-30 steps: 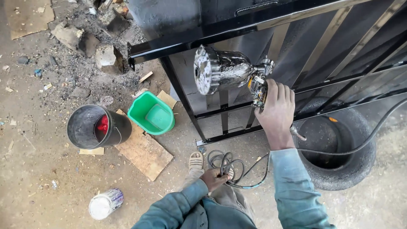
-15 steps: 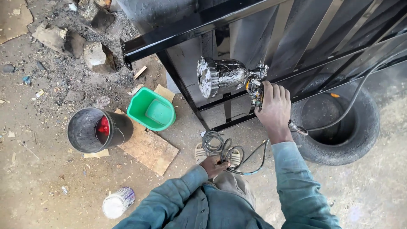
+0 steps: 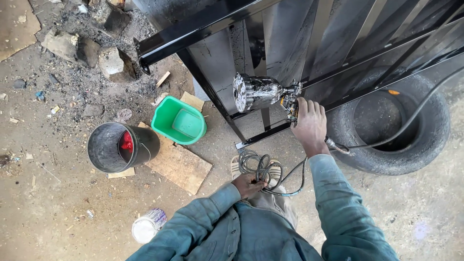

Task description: Spray painting a metal gate with black paint using a pneumatic spray gun

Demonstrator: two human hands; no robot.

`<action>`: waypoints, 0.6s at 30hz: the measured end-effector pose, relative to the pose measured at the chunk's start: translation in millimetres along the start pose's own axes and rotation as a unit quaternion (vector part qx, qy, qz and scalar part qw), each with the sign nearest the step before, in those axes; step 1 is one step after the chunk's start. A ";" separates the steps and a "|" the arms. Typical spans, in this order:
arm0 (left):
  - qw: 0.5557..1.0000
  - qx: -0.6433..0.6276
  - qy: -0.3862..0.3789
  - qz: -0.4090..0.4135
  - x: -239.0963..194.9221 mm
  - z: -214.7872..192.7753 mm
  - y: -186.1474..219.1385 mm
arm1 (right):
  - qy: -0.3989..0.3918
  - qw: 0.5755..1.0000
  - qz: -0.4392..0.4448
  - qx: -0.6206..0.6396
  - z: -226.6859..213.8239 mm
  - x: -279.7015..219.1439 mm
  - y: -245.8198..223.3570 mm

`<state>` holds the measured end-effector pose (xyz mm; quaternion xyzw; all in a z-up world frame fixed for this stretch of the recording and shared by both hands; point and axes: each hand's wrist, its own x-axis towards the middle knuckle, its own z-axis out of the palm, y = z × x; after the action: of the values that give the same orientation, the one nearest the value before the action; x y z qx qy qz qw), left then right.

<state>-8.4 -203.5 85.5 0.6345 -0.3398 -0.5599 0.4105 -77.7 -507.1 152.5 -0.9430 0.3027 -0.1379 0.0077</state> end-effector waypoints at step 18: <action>0.995 -0.004 -0.036 -0.093 -4.9 -17.5 7.9 | -0.164 0.983 0.083 0.024 59.7 -22.3 4.2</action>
<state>8.4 -200.1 95.4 0.6412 -0.2913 -0.6193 0.3473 -81.6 -501.9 89.0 -0.9241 0.3710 0.0129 0.0910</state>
